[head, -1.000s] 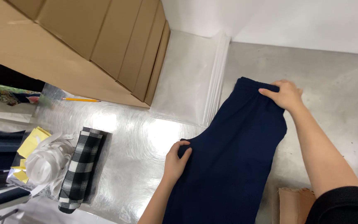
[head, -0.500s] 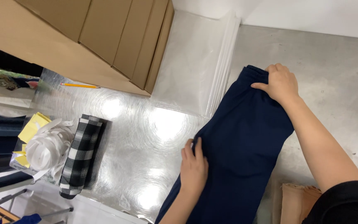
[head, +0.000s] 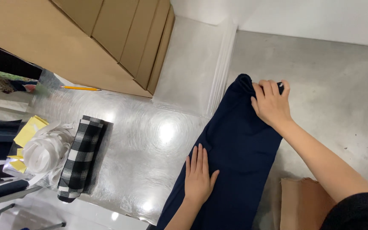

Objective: The person takes a black and white checkered skirt from a clothing rack, folds it neatly on a metal table, and places it aside. They then take a pair of navy blue shorts from the rack, fold them on the table, and place them next to the skirt. Finally, the person opens a clear plastic bag on the table.

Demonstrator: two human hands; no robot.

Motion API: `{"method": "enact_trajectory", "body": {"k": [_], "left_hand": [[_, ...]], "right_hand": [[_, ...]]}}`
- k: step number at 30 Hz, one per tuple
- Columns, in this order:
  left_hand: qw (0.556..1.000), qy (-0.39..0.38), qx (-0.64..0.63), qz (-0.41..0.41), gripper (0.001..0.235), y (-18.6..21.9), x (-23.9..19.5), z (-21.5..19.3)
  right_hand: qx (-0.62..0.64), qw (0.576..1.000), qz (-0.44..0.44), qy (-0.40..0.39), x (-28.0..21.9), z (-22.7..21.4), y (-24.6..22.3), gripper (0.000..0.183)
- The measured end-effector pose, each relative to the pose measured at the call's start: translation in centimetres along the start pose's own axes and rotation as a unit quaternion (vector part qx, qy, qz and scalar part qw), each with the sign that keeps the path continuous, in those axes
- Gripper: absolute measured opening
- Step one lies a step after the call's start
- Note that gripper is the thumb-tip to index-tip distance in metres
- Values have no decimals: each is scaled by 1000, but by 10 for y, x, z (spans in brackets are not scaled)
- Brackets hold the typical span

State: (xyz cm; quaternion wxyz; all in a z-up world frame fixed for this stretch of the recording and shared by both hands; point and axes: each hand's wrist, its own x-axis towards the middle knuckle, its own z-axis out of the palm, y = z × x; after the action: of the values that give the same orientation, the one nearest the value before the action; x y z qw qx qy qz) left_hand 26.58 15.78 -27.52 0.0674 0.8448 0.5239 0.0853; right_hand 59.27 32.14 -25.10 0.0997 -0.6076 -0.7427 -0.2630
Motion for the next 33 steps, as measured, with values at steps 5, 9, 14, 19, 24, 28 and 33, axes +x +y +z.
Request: {"method": "enact_trajectory", "body": {"k": [5,9,14,19,24,28,33], "left_hand": [[1000,-8,-11,14,85,-4,0,-2],[1000,-1,-2,20,84,-6,0,-1],[1000,0,12,20,85,-6,0,2],[1000,-2,-7,20,84,-6,2,-2],[999,10,27,21,84,-4,1,-3],[999,13,29,26,83,-4,1,-2],[999,7,48,22,83,-5,0,-1]], "right_hand": [[95,995,-24,-23,-29,-7,7,38],[157,981,26,-110,-32,13,20,38],[179,949,61,-254,-2,20,37,67],[115,973,38,-197,-18,27,17,62],[87,996,-19,-24,-47,15,1,39],[289,937,94,-172,-21,2,17,30],[353,856,229,-299,10,6,24,37]]}}
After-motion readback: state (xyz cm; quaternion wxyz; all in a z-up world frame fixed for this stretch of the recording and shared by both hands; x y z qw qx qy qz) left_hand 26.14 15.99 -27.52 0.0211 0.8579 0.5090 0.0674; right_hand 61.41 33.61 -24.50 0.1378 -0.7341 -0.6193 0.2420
